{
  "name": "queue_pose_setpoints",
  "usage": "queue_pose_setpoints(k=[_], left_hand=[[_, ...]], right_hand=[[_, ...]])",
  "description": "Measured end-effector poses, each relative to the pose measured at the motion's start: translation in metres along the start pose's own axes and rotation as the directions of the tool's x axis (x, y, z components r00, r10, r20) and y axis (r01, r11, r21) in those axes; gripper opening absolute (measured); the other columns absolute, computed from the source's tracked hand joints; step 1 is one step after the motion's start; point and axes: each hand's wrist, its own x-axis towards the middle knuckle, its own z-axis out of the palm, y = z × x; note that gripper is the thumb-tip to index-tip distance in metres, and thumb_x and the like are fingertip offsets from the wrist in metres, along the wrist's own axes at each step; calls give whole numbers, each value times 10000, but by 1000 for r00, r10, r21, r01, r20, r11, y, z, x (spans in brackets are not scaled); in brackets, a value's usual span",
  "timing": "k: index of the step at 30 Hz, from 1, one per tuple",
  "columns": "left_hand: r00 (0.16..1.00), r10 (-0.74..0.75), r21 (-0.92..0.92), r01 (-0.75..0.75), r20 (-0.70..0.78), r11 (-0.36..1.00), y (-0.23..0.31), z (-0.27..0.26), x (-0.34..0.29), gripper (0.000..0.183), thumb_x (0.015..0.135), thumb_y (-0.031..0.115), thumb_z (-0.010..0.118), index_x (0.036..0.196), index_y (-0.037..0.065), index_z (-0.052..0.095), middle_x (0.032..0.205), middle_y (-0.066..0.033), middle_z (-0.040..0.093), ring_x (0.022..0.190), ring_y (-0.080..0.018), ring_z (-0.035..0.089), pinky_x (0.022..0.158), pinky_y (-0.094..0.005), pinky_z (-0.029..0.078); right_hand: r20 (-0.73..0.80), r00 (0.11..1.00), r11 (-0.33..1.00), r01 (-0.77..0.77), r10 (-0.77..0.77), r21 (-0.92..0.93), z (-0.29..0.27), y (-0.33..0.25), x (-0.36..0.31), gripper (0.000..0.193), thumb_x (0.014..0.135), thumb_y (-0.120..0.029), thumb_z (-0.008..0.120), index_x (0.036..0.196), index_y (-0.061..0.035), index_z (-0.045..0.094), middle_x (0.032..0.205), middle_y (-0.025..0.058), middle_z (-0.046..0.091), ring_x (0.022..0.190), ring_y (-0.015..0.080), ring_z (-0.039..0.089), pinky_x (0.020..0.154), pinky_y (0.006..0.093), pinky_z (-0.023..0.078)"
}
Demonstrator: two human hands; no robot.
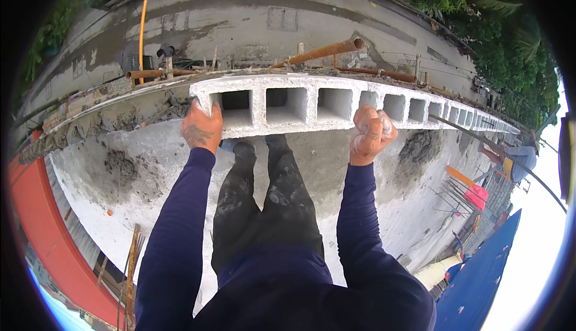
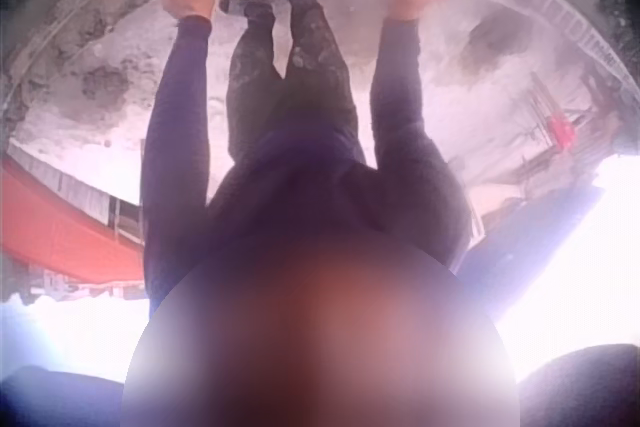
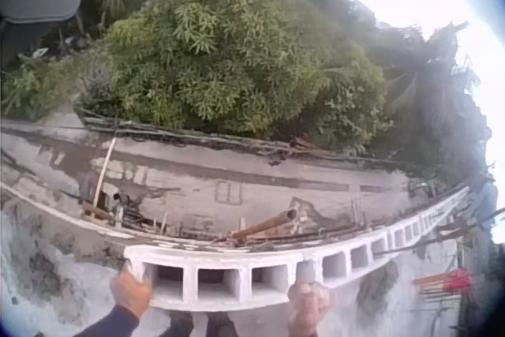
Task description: The person repeatedly picks up hollow concrete blocks from a stack and places them onto a partially built wall. They align each block with the existing row and adjust its position by hand.
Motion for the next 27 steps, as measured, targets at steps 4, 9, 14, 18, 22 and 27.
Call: queue_pose_setpoints(k=[4, 9, 14, 18, 22, 27], left_hand=[[995, 74, -33, -76, -66, 997, -5, 4, 0, 450, 781, 333, 597, 1051, -27, 573, 890, -239, 638, 834, -389, 616, 752, -449, 471], [989, 98, -43, -103, -107, 994, -4, 4, 1, 405, 785, 319, 600, 1013, -16, 582, 883, -221, 643, 844, -385, 611, 752, -442, 466], [984, 132, -122, -147, -123, 982, -2, 2, -1, 362, 787, 291, 609, 1005, 3, 586, 883, -216, 643, 846, -384, 608, 749, -437, 464], [977, 162, -109, -178, -139, 978, -6, 5, -1, 344, 790, 280, 610, 1003, 12, 587, 880, -210, 645, 836, -377, 610, 742, -436, 462], [976, 154, -71, -166, -155, 984, -11, 10, 1, 359, 790, 293, 614, 999, 3, 587, 870, -209, 645, 824, -382, 611, 743, -437, 463], [977, 158, -83, -171, -145, 982, -11, 9, 0, 371, 793, 310, 612, 990, -4, 589, 866, -209, 645, 816, -383, 612, 739, -439, 466]], right_hand=[[-119, 987, 988, 124, -113, 91, -38, 9, 10, 357, 806, -24, 472, 543, -113, 247, 483, -15, 283, 436, 74, 239, 393, 253, 184], [-212, 975, 975, -111, 70, -190, -30, 87, -22, 309, 781, -2, 485, 543, -66, 299, 523, -22, 343, 501, 46, 289, 431, 229, 223], [-214, 976, 997, -58, 47, -48, -37, 70, -12, 318, 786, 15, 474, 541, -68, 289, 513, -24, 336, 485, 47, 277, 421, 230, 216], [-348, 938, 995, 26, 8, 95, -41, 55, 4, 329, 780, 5, 480, 520, -71, 294, 491, -16, 335, 474, 51, 269, 415, 238, 211], [-227, 972, 971, -108, 59, -211, -38, 85, -13, 348, 794, -19, 516, 535, -59, 287, 499, -36, 304, 487, 37, 256, 415, 256, 196], [-227, 971, 960, -127, 69, -249, -50, 102, -18, 362, 811, -24, 521, 538, -60, 286, 502, -35, 295, 489, 39, 255, 413, 254, 195]])
